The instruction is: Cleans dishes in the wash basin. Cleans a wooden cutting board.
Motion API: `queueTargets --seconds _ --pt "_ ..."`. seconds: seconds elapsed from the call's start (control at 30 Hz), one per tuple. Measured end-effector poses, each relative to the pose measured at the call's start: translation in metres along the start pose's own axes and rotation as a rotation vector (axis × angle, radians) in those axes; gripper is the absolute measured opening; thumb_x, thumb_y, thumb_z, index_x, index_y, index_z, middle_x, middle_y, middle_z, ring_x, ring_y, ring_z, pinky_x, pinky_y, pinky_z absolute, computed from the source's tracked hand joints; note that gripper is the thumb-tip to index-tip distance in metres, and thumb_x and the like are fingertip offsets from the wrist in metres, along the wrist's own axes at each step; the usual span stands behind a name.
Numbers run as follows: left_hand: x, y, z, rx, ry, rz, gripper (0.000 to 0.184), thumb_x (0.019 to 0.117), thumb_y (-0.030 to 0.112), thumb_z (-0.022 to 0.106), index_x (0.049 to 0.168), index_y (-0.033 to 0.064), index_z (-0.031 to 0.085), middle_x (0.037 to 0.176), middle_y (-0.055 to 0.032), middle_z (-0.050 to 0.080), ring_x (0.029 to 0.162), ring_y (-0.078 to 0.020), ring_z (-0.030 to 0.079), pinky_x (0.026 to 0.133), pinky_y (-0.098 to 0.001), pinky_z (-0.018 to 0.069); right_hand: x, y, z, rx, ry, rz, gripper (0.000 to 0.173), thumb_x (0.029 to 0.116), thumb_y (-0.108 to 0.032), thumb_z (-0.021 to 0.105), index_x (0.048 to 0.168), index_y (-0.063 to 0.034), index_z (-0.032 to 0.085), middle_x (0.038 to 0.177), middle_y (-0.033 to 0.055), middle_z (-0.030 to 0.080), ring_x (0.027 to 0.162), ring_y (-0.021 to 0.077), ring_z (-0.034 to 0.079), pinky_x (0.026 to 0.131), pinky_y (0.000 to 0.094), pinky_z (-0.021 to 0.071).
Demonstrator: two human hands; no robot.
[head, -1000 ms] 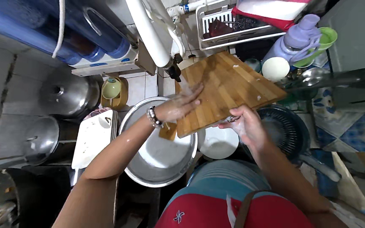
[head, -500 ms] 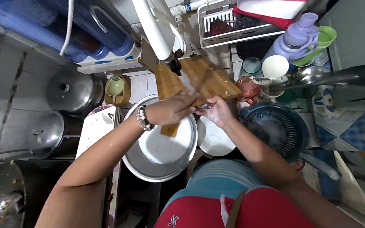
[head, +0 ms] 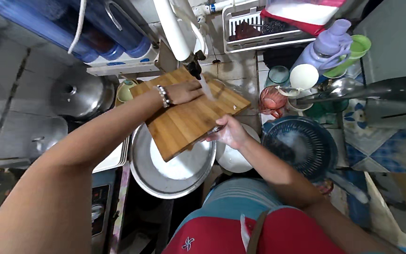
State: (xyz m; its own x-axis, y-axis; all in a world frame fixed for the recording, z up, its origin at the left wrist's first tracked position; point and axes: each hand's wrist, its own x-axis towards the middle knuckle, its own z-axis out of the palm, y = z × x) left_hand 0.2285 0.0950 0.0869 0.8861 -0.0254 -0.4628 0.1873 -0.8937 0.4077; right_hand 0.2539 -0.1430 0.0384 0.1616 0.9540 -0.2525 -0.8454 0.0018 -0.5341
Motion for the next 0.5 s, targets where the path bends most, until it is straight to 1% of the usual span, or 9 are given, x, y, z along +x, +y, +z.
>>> queueTargets --seconds 0.07,0.17,0.23,0.3,0.33,0.37,0.43,0.47,0.5 --pt "-0.014 0.002 -0.004 -0.009 0.01 -0.044 0.06 0.1108 0.043 0.028 0.159 0.0087 0.035 0.167 -0.0133 0.03 0.154 -0.0303 0.028 0.126 -0.0511 0.0201 0.005 -0.005 -0.007 0.04 -0.011 0.007 0.036 0.0981 -0.012 0.022 0.108 -0.0019 0.056 0.089 0.0134 0.074 0.076 0.0207 0.075 0.07 0.0307 0.0624" --pt "-0.044 0.035 0.001 -0.04 0.025 0.147 0.051 0.1095 0.031 0.03 0.15 0.0075 0.049 0.157 -0.0116 0.047 0.148 -0.0257 0.041 0.123 -0.0485 0.028 0.017 -0.01 -0.014 0.042 0.017 0.005 0.035 0.0978 -0.016 0.026 0.111 -0.0067 0.057 0.09 0.0115 0.074 0.073 0.0197 0.074 0.065 0.0302 0.0616" --pt "-0.051 0.054 0.006 -0.11 -0.016 0.247 0.052 0.1077 0.027 0.031 0.155 0.0127 0.045 0.159 -0.0051 0.046 0.148 -0.0185 0.04 0.123 -0.0431 0.0289 0.026 -0.009 -0.017 0.038 0.0 0.001 0.033 0.0964 -0.021 0.028 0.107 -0.0121 0.058 0.09 0.0086 0.074 0.073 0.0189 0.073 0.063 0.0303 0.0611" --pt "-0.044 0.068 0.007 -0.209 -0.07 0.201 0.052 0.1078 0.029 0.031 0.158 0.0182 0.042 0.157 -0.0024 0.048 0.143 -0.0148 0.046 0.119 -0.0412 0.0348 0.03 -0.008 -0.012 0.059 0.0 0.025 0.04 0.1035 -0.025 0.022 0.106 -0.0125 0.06 0.091 0.009 0.074 0.076 0.02 0.074 0.065 0.0313 0.061" --pt "-0.037 0.07 0.007 -0.242 -0.098 0.184 0.053 0.1076 0.032 0.028 0.157 0.02 0.044 0.157 0.0005 0.048 0.143 -0.0125 0.045 0.119 -0.04 0.0348 0.031 -0.008 -0.01 0.068 0.001 0.047 0.045 0.1083 -0.028 0.019 0.107 -0.0116 0.061 0.091 0.01 0.075 0.076 0.0205 0.074 0.065 0.0308 0.0613" --pt "-0.028 0.072 0.006 -0.271 -0.133 0.172 0.054 0.1069 0.033 0.026 0.155 0.0181 0.046 0.161 0.0011 0.043 0.148 -0.0129 0.038 0.123 -0.0398 0.0291 0.033 -0.007 -0.009 0.071 -0.01 0.07 0.046 0.1091 -0.026 0.018 0.108 -0.0098 0.06 0.089 0.0111 0.075 0.075 0.0207 0.075 0.066 0.0301 0.0618" --pt "-0.01 0.07 0.007 -0.288 -0.162 0.16 0.058 0.106 0.037 0.023 0.154 0.0162 0.048 0.166 0.001 0.034 0.155 -0.0145 0.025 0.128 -0.0413 0.0175 0.035 -0.005 -0.009 0.038 -0.056 0.096 0.04 0.1026 -0.018 0.019 0.11 -0.0069 0.057 0.089 0.0125 0.075 0.075 0.0205 0.075 0.067 0.0291 0.0613" --pt "-0.003 0.068 0.007 -0.291 -0.149 0.151 0.057 0.1072 0.038 0.024 0.156 0.017 0.044 0.167 0.0002 0.031 0.155 -0.0163 0.024 0.127 -0.0432 0.0169 0.035 -0.005 -0.009 0.004 -0.058 0.098 0.038 0.1002 -0.016 0.021 0.109 -0.0062 0.056 0.088 0.0124 0.075 0.074 0.0201 0.074 0.066 0.0287 0.0609" --pt "0.003 0.06 0.008 -0.256 -0.124 0.145 0.058 0.1088 0.043 0.026 0.161 0.0183 0.034 0.169 -0.0016 0.027 0.156 -0.0185 0.023 0.127 -0.0454 0.0174 0.032 -0.006 -0.008 -0.035 -0.051 0.1 0.037 0.0994 -0.016 0.021 0.108 -0.0052 0.055 0.087 0.0119 0.074 0.073 0.0193 0.074 0.066 0.028 0.0602"
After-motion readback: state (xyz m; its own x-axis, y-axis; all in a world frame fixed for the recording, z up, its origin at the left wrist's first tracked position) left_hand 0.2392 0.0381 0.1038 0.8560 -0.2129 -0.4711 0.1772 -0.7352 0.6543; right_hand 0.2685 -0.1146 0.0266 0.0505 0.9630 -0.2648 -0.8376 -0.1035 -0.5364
